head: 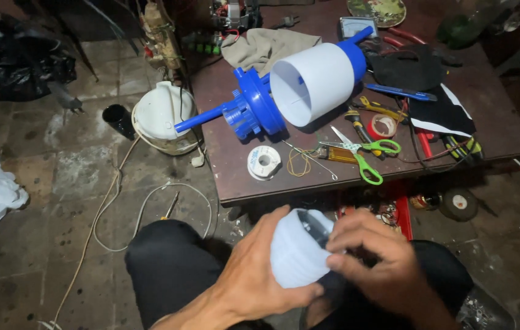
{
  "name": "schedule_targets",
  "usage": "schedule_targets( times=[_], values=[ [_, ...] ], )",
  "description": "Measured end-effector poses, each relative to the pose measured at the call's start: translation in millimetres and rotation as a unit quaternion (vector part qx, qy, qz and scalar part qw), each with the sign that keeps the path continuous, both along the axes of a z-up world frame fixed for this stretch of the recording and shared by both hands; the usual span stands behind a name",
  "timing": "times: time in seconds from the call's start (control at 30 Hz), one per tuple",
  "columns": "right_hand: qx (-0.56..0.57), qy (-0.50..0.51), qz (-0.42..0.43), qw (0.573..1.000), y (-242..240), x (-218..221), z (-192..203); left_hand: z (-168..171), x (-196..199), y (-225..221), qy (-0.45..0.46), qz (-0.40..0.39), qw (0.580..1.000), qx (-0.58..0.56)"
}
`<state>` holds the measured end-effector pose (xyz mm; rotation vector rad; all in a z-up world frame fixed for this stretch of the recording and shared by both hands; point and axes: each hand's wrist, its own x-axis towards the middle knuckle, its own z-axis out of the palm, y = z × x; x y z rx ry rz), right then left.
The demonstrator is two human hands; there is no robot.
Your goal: Assembling the internal components of a pump, specifically fitting a cap onto a bellows-like part and threading a string.
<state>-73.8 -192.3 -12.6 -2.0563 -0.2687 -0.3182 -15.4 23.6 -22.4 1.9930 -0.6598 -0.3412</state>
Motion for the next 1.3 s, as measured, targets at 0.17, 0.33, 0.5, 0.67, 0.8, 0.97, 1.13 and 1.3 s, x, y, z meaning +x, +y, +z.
schedule_targets(
  times=[0.17, 0.33, 0.5, 0.67, 0.8, 0.97, 1.13, 1.3],
  values=[
    [-0.212, -0.109, -0.052, 0.97, -26, 57, 28, -10, 8, 25, 0.14, 0.025, 0.988, -0.061],
    [-0.406, -0.13, -0.004, 0.905, -35, 121, 2, -11, 14, 36, 0.148, 0.017, 0.979, -0.138],
    [-0.487, 0.004, -0.028, 0.873, -22, 147, -16, -8, 17, 40, 0.166, 0.004, 0.969, -0.184],
    [-0.48, 0.008, -0.019, 0.877, -19, 150, -13, -10, 22, 42, 0.171, 0.009, 0.968, -0.182],
    [-0.415, 0.018, -0.038, 0.909, -19, 148, -8, -8, 25, 44, 0.167, 0.006, 0.966, -0.197],
    [-0.267, -0.019, -0.073, 0.961, -23, 143, 2, -7, 29, 43, 0.172, -0.003, 0.966, -0.196],
    [-0.191, -0.061, -0.084, 0.976, -26, 142, 8, -2, 31, 38, 0.175, -0.023, 0.972, -0.156],
    [-0.001, -0.008, -0.092, 0.996, -24, 139, 11, -5, 31, 34, 0.158, -0.029, 0.97, -0.183]
  ],
)
